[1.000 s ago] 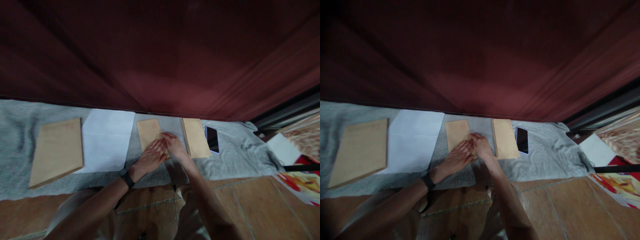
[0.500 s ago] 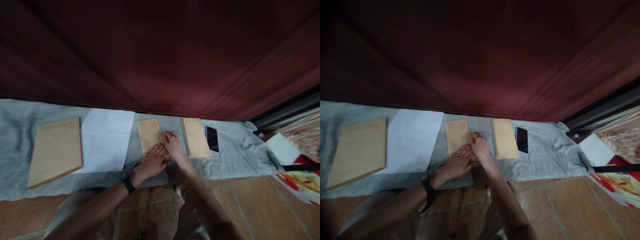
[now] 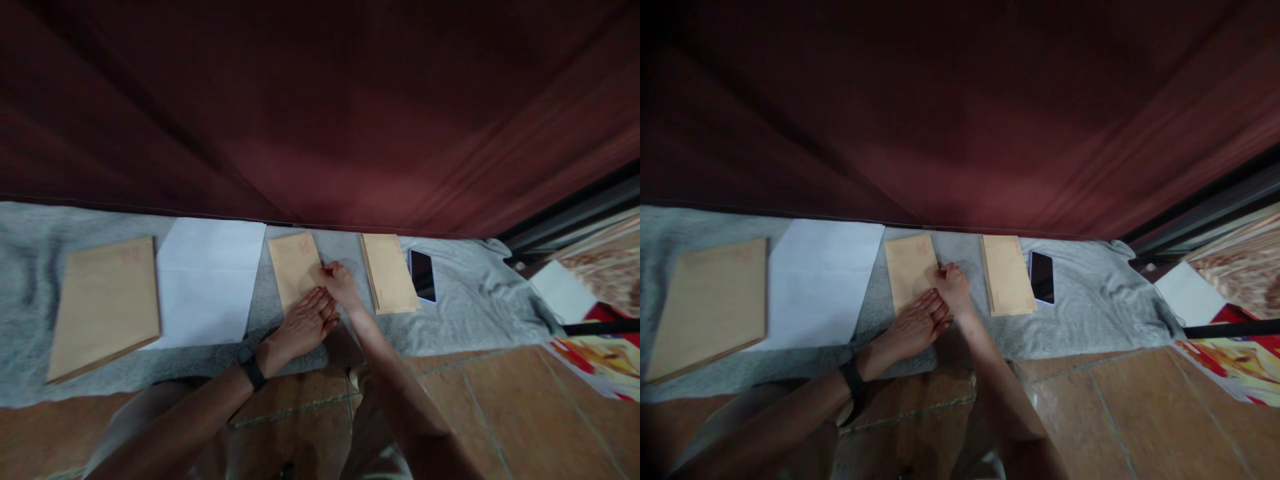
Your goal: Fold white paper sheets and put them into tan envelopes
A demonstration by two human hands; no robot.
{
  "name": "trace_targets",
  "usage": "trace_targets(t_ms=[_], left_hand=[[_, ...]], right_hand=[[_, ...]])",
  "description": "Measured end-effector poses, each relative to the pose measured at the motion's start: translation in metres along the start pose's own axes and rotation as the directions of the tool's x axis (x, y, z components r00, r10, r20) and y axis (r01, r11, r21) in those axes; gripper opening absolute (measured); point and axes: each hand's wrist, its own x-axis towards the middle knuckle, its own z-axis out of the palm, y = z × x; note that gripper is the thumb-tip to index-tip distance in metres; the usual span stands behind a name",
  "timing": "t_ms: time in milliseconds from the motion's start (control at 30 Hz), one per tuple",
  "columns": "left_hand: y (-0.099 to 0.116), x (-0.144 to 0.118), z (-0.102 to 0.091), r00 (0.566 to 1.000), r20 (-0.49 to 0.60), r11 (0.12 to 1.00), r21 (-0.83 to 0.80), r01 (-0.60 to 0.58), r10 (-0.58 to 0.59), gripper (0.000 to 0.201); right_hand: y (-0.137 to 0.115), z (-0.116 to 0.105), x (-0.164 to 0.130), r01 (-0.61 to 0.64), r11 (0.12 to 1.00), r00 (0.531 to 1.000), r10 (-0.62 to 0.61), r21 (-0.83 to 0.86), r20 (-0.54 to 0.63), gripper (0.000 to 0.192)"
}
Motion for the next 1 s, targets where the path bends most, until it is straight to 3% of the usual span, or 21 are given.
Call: trace_targets(t_ms=[367,667,800,900,1000], left_hand=[[-0.003,0.0,-0.005,0.999,0.023,0.999,-0.031,-0.034,0.035,0.051],[-0.007,0.002,-0.017,0.988,0.041,0.985,-0.094,-0.143,0.147,0.044],[-0.011,0.004,-0.026,0.988,0.065,0.978,-0.165,-0.126,0.138,0.042],[-0.015,0.005,-0.031,0.99,0.075,0.968,-0.23,-0.104,0.124,0.042],[-0.021,0.008,-0.031,0.99,0.061,0.959,-0.263,-0.106,0.126,0.041]], right_hand=[[0.013,-0.005,0.009,0.003,0.987,1.0,-0.004,0.158,0.007,0.007],[0.034,-0.018,0.007,-0.162,0.953,0.983,0.131,0.255,0.131,0.003],[0.033,-0.023,0.004,-0.204,0.928,0.974,0.159,0.312,0.163,0.001],[0.03,-0.027,0.003,-0.19,0.943,0.976,0.152,0.273,0.156,0.004],[0.029,-0.03,0.001,-0.106,0.987,0.989,0.093,0.117,0.116,0.009]])
